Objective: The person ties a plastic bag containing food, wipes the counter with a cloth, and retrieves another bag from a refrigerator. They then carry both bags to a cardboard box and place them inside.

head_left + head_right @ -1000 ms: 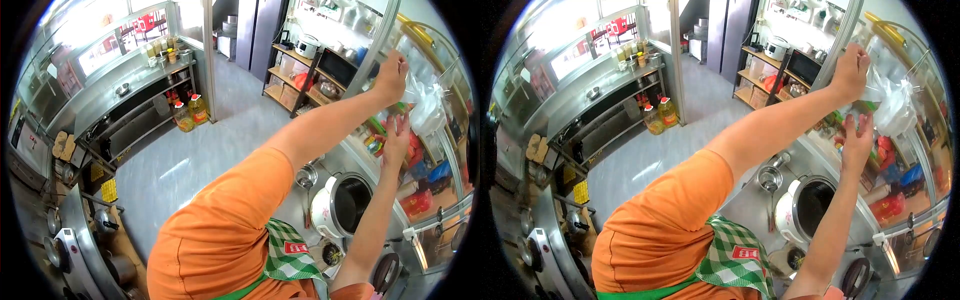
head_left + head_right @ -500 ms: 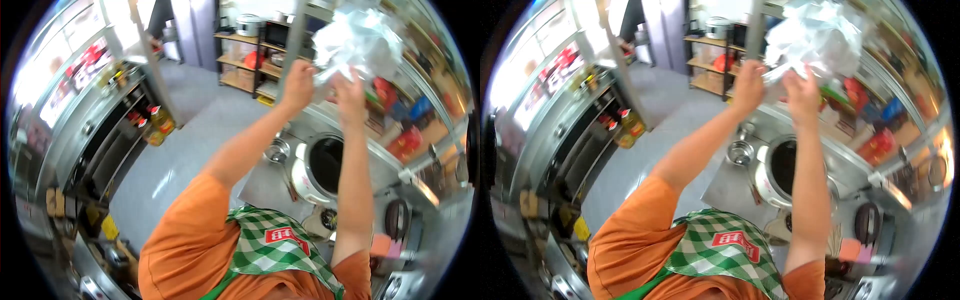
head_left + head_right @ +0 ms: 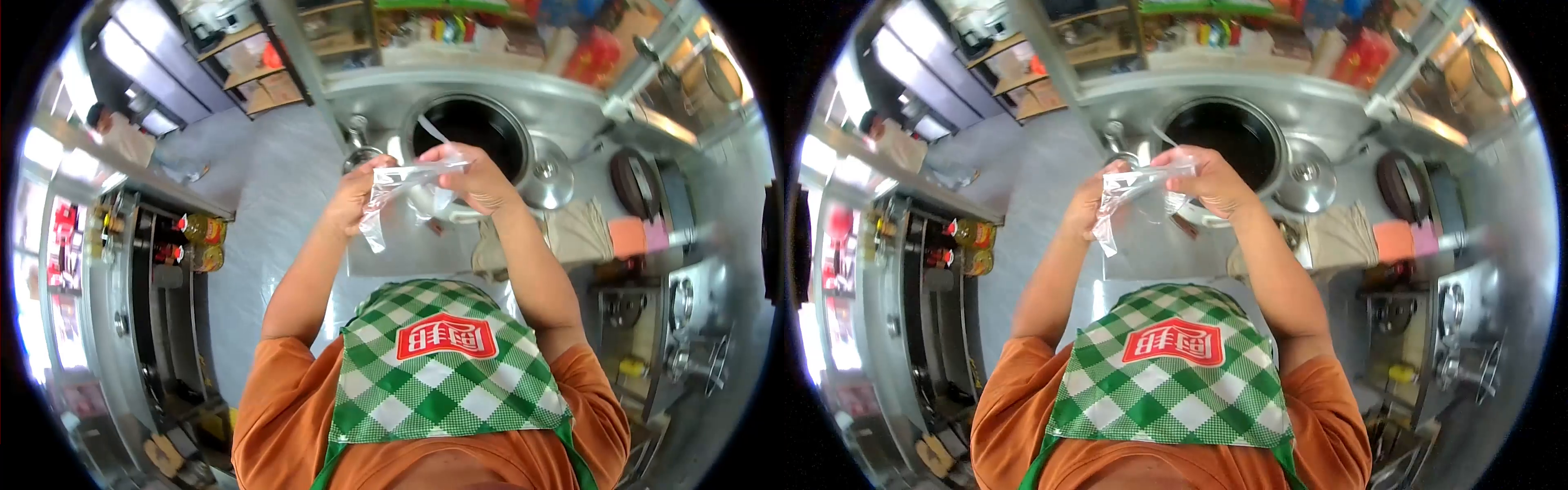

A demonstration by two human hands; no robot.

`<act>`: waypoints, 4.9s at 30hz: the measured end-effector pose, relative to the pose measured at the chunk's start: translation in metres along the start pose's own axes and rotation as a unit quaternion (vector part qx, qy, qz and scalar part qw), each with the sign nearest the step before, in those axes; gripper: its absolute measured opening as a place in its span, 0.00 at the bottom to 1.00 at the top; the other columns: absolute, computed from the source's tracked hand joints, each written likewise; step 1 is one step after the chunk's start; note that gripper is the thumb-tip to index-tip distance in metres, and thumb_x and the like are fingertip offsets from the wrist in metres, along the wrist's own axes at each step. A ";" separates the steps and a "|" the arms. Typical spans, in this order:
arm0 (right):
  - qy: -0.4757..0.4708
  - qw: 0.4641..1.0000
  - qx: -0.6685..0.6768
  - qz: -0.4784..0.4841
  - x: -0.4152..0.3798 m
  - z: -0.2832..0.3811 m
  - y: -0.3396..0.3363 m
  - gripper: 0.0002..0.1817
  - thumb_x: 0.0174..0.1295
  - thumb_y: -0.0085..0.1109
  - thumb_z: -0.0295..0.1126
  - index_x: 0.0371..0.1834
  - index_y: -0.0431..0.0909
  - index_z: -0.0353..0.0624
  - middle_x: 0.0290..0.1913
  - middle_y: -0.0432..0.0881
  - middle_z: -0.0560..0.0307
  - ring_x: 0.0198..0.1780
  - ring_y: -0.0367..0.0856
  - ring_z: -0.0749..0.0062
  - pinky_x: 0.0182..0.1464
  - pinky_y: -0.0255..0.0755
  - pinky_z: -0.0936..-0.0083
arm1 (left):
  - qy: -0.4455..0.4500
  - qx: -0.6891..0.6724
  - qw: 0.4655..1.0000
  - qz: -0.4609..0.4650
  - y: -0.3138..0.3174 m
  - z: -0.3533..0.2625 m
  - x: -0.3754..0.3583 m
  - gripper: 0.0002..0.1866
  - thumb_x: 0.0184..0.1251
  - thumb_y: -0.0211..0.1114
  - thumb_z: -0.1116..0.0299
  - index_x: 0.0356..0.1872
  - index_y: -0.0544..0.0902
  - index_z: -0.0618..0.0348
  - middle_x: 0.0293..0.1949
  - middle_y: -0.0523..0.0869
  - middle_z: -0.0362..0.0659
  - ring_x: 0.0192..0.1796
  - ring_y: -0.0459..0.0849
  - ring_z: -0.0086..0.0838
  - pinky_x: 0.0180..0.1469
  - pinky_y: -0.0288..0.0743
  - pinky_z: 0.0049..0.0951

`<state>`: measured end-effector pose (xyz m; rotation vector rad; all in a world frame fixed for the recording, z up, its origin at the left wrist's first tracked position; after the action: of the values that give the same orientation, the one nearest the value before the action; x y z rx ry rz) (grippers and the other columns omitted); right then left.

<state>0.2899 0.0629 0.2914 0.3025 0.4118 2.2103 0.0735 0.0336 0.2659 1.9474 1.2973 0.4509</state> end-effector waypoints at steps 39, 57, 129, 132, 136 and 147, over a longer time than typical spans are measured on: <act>-0.005 0.887 0.064 -0.457 -0.223 -0.154 -0.067 0.09 0.60 0.71 0.23 0.36 0.79 0.45 0.32 0.78 0.72 0.34 0.73 0.86 0.39 0.69 0.84 | -0.218 0.399 0.891 -0.004 0.008 0.232 0.048 0.07 0.74 0.66 0.67 0.43 0.80 0.58 0.36 0.84 0.38 0.36 0.81 0.19 0.33 0.81 0.23; -0.062 0.834 0.064 -0.545 -0.235 -0.168 -0.077 0.16 0.60 0.69 0.21 0.27 0.68 0.47 0.30 0.77 0.67 0.31 0.75 0.81 0.38 0.72 0.80 | -0.050 0.579 0.813 0.034 -0.002 0.223 0.049 0.19 0.62 0.71 0.73 0.51 0.74 0.58 0.30 0.85 0.43 0.31 0.84 0.27 0.34 0.77 0.28; 0.097 0.717 -0.529 -0.444 -0.207 -0.133 -0.239 0.08 0.63 0.66 0.34 0.36 0.83 0.39 0.32 0.83 0.41 0.34 0.82 0.42 0.38 0.75 0.54 | -0.299 0.439 0.841 -0.098 0.047 0.212 0.072 0.13 0.75 0.63 0.60 0.41 0.78 0.61 0.25 0.72 0.35 0.23 0.72 0.18 0.32 0.85 0.30; 0.078 0.736 -0.492 -0.459 -0.217 -0.120 -0.234 0.08 0.65 0.65 0.34 0.36 0.83 0.40 0.31 0.82 0.41 0.33 0.81 0.44 0.36 0.73 0.58 | -0.310 0.379 0.866 -0.102 0.043 0.217 0.072 0.14 0.77 0.61 0.58 0.41 0.77 0.60 0.24 0.70 0.34 0.25 0.72 0.18 0.36 0.85 0.32; 0.035 0.720 -0.521 -0.458 -0.224 -0.072 -0.211 0.06 0.65 0.65 0.32 0.36 0.83 0.41 0.31 0.83 0.42 0.32 0.81 0.47 0.35 0.74 0.61 | -0.315 0.356 0.874 -0.101 0.045 0.225 0.078 0.15 0.79 0.57 0.55 0.41 0.76 0.58 0.23 0.68 0.34 0.24 0.69 0.18 0.38 0.86 0.34; -0.105 0.862 -0.235 -0.436 -0.233 0.025 -0.114 0.06 0.73 0.59 0.25 0.44 0.83 0.33 0.39 0.88 0.52 0.40 0.88 0.73 0.43 0.82 0.78 | -0.316 0.136 0.939 -0.017 0.016 0.272 0.114 0.10 0.78 0.56 0.59 0.43 0.77 0.53 0.23 0.66 0.32 0.24 0.68 0.20 0.40 0.83 0.30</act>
<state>0.5219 -0.0482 0.2527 0.0548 -0.1231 1.2953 0.3073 0.0283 0.0849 2.0413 0.9956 -0.3770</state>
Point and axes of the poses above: each hand's wrist, its own x-axis towards the middle knuckle, its own y-axis out of the palm, z = x × y, the point moved 3 cm from there along x, towards the middle knuckle
